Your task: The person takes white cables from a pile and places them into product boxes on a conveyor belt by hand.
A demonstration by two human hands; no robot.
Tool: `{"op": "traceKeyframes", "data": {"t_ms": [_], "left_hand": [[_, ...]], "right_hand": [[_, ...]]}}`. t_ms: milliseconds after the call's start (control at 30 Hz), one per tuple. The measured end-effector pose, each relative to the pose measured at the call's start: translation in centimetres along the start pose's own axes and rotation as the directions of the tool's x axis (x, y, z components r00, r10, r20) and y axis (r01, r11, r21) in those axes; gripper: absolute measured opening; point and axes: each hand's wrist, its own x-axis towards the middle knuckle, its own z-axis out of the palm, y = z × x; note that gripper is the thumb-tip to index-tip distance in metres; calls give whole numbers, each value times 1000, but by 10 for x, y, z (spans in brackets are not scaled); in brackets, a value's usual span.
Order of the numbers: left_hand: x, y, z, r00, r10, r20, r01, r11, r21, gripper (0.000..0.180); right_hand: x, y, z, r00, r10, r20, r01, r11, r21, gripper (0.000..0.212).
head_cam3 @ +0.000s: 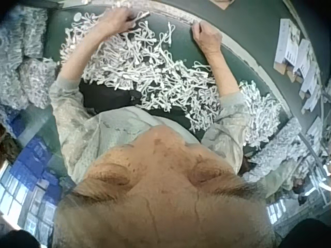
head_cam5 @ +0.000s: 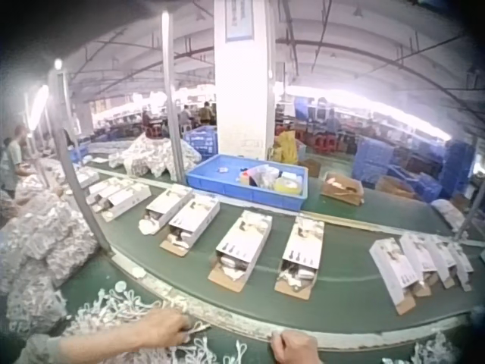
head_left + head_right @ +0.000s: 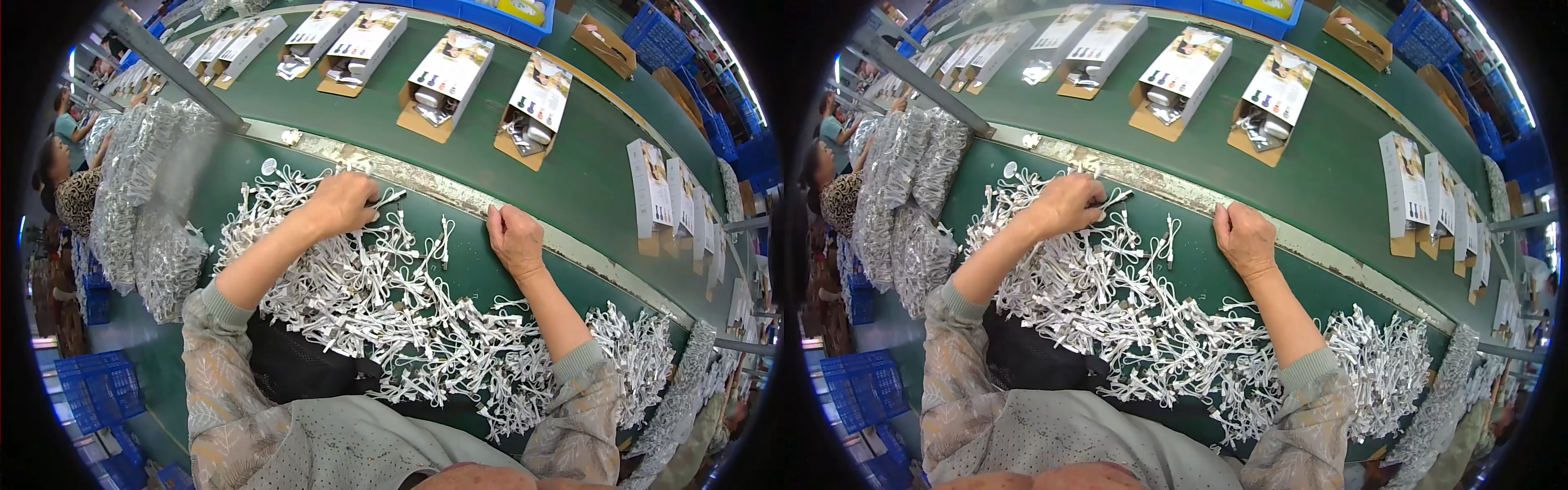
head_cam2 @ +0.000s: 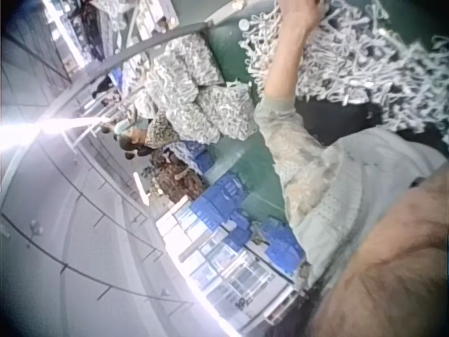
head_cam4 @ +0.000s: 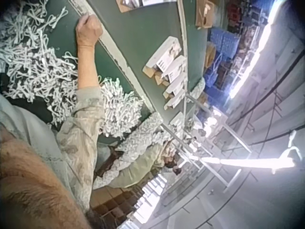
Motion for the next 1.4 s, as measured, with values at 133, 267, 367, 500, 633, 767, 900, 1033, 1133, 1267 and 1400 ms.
{"op": "traceKeyframes", "data": {"t_ms": [133,267,367,500,633,767,900,1033,1133,1267,1400], "left_hand": [[-12,-8,15,993,-74,-90,65,993,-101,13],[-16,-2,18,983,-108,-146,94,990,-104,13],[-21,0,13,972,-169,-162,139,973,-182,15],[-15,1,-8,930,-234,-282,146,943,-301,19],[19,-13,-14,823,-350,-448,185,910,-372,20],[81,-20,-9,751,-426,-504,245,889,-387,16],[144,-26,-2,731,-501,-464,322,852,-412,16],[178,-8,-1,761,-361,-538,86,879,-469,22],[157,10,7,742,14,-670,-210,955,-212,32],[55,39,-10,963,214,-163,-238,960,-144,40],[-23,42,2,977,195,-91,-201,978,-57,33]], "right_hand": [[0,-1,5,1000,-9,-25,9,1000,-11,25],[0,-2,7,999,9,-41,-10,1000,-17,25],[0,-1,10,998,33,-54,-34,999,-24,25],[1,2,9,995,67,-79,-69,997,-25,25],[-1,2,9,994,71,-87,-75,996,-41,23],[-7,5,7,994,66,-82,-68,998,-18,22],[-5,0,6,995,70,-66,-71,997,-12,21],[-2,-4,8,996,85,-37,-85,996,19,21],[-2,-1,8,996,81,-48,-80,997,24,20],[-2,5,4,996,82,-42,-82,997,-5,20],[2,3,8,997,64,-47,-64,998,1,22]]}}
